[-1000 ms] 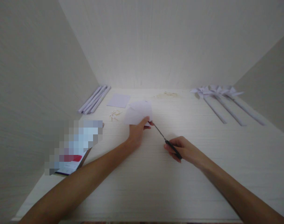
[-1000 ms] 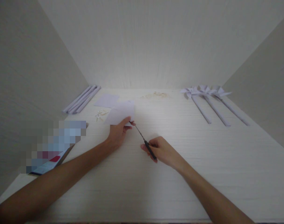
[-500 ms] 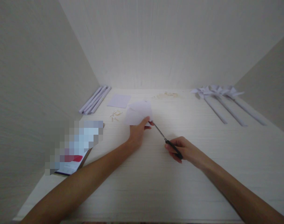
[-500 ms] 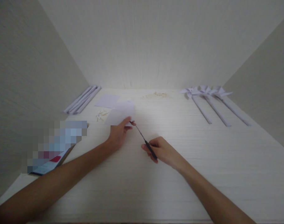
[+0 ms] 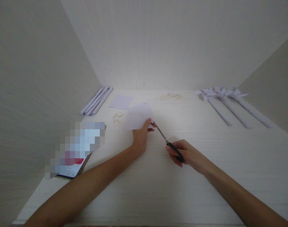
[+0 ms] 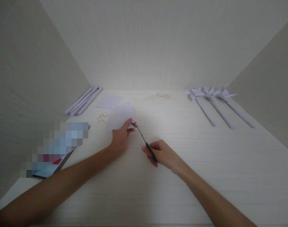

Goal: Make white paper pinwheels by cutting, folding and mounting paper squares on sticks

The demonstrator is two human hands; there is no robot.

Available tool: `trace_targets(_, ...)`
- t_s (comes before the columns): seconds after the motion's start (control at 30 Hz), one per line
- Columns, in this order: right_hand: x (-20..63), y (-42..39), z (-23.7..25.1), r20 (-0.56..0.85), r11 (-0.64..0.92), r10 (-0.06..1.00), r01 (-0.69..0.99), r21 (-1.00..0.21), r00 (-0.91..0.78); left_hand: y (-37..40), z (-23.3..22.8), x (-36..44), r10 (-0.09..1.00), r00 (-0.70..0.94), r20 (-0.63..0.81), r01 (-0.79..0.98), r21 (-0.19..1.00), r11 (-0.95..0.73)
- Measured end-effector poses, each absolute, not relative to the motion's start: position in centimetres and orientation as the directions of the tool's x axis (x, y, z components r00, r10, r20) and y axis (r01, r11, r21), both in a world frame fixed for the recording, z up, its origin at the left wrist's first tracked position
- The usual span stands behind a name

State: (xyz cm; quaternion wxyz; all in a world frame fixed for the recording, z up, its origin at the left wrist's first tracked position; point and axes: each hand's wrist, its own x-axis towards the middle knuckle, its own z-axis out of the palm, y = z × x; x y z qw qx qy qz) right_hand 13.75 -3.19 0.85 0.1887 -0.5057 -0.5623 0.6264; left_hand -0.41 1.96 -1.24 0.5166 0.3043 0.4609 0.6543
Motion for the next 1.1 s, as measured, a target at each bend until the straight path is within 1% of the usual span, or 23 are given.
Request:
trace_targets(0.1,13.67,-3.14,0.90,-0.423,-0.295,0.806,0.339,-0.893,-0.413,1.96,-1.17,-0.33,0.949,-0.299,-0.100,-0.400,0.916,-0.029)
trace_targets(0.57,13.30,-3.26,1.08,-0.397,-0.260,0.822,0.350,-0.900,-0.409,1.90,-1.25,-0.33,0.944,-0.314,-0.104,-0.404,0.914,-0.034)
trace_targets(0.73,13.12,-3.28,0.94,-0.416,-0.283,0.828,0.359,-0.889,-0.377,1.98,-1.24,-0.32,0.943,-0.314,-0.107,-0.415,0.909,-0.035)
trace_targets(1.1,13.16,-3.30,0.46,-0.385,-0.226,0.835,0.392,-0.892,-0.394,1.94,-1.21,-0.27,0.941,-0.322,-0.106,-0.402,0.915,-0.035)
